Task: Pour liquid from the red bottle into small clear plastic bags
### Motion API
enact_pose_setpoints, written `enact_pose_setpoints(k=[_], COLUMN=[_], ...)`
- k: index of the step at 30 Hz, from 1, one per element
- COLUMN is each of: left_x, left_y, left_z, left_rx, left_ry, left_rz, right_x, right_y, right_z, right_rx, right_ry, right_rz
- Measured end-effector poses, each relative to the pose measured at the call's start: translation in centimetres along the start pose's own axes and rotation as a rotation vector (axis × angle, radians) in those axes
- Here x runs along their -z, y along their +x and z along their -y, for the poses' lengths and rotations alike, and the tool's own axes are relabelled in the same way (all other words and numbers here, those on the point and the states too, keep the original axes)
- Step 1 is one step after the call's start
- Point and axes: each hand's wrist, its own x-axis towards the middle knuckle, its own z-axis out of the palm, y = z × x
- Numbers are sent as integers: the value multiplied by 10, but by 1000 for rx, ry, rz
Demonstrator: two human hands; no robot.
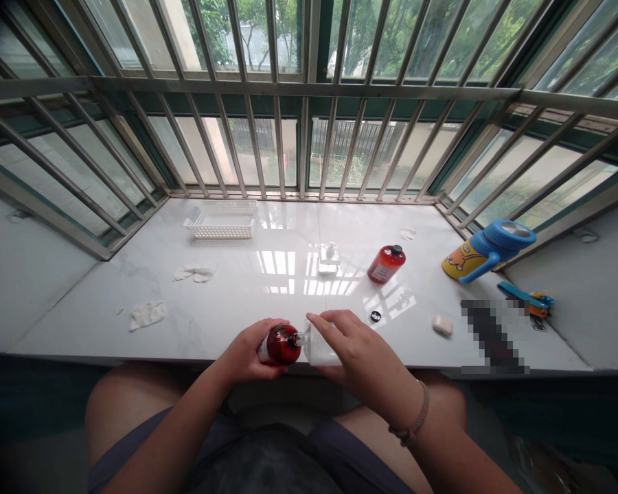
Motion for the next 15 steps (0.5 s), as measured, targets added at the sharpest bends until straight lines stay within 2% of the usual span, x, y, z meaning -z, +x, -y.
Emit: enact_pose_setpoints(k=[15], left_x=[0], left_y=[-1], left_z=[0], left_rx=[11], left_ry=[-19], left_rz=[6], right_x=[0], right_y=[0], right_z=[2], right_rx=[-1], right_ry=[14], right_rz=[-26])
